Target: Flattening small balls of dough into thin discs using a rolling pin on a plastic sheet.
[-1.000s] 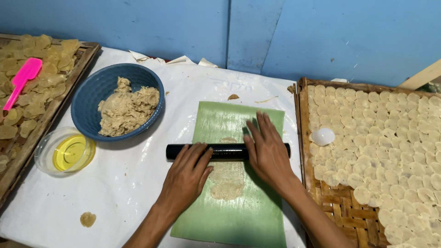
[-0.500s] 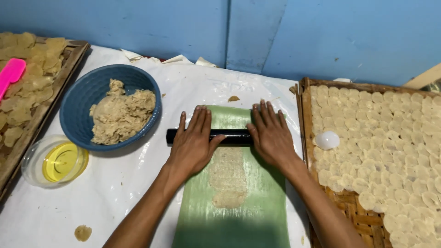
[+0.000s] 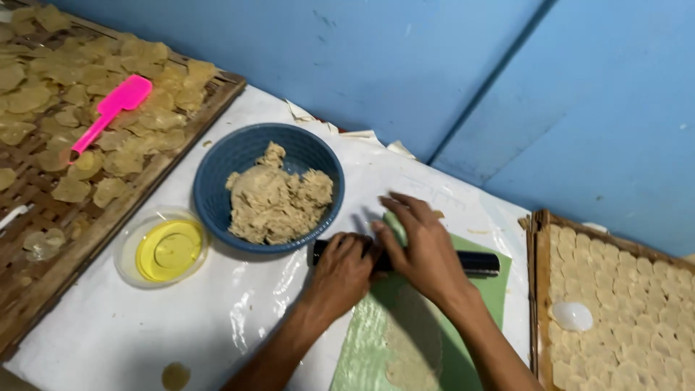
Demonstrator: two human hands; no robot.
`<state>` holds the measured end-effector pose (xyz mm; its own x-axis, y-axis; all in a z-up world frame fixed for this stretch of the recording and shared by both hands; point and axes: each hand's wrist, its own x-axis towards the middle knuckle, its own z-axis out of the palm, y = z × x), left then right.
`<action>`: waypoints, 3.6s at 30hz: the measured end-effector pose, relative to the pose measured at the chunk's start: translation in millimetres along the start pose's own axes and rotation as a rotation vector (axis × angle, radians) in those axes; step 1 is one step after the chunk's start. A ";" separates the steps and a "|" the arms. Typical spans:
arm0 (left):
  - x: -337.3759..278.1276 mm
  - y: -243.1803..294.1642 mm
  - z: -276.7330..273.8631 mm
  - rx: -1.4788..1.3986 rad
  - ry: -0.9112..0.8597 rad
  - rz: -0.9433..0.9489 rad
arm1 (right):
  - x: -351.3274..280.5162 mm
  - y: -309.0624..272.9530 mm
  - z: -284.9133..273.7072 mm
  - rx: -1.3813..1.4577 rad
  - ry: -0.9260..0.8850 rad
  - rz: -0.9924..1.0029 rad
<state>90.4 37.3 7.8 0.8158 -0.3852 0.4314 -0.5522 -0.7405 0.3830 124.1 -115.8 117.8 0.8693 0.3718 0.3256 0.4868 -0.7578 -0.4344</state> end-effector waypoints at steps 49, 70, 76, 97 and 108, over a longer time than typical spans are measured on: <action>3.2 -7.7 9.2 -0.293 0.116 -0.106 | 190.0 -44.3 176.3 -0.283 -0.117 -0.255; 0.2 -2.3 0.3 0.081 0.067 0.071 | 48.3 -3.2 -8.7 0.690 -0.151 0.109; -1.2 -10.5 11.8 0.053 0.122 -0.072 | -50.1 31.9 -48.7 0.618 -0.021 0.324; 2.0 11.6 -10.9 0.042 0.312 -0.204 | -72.8 64.0 23.1 0.032 -0.171 0.228; 1.7 9.8 -14.8 0.006 0.320 -0.198 | -67.1 35.6 14.4 0.079 -0.263 0.121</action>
<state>83.8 37.6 24.4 0.8108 -0.0435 0.5838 -0.3876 -0.7872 0.4797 84.4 -160.0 68.4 0.9086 0.4154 0.0435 0.3747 -0.7646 -0.5243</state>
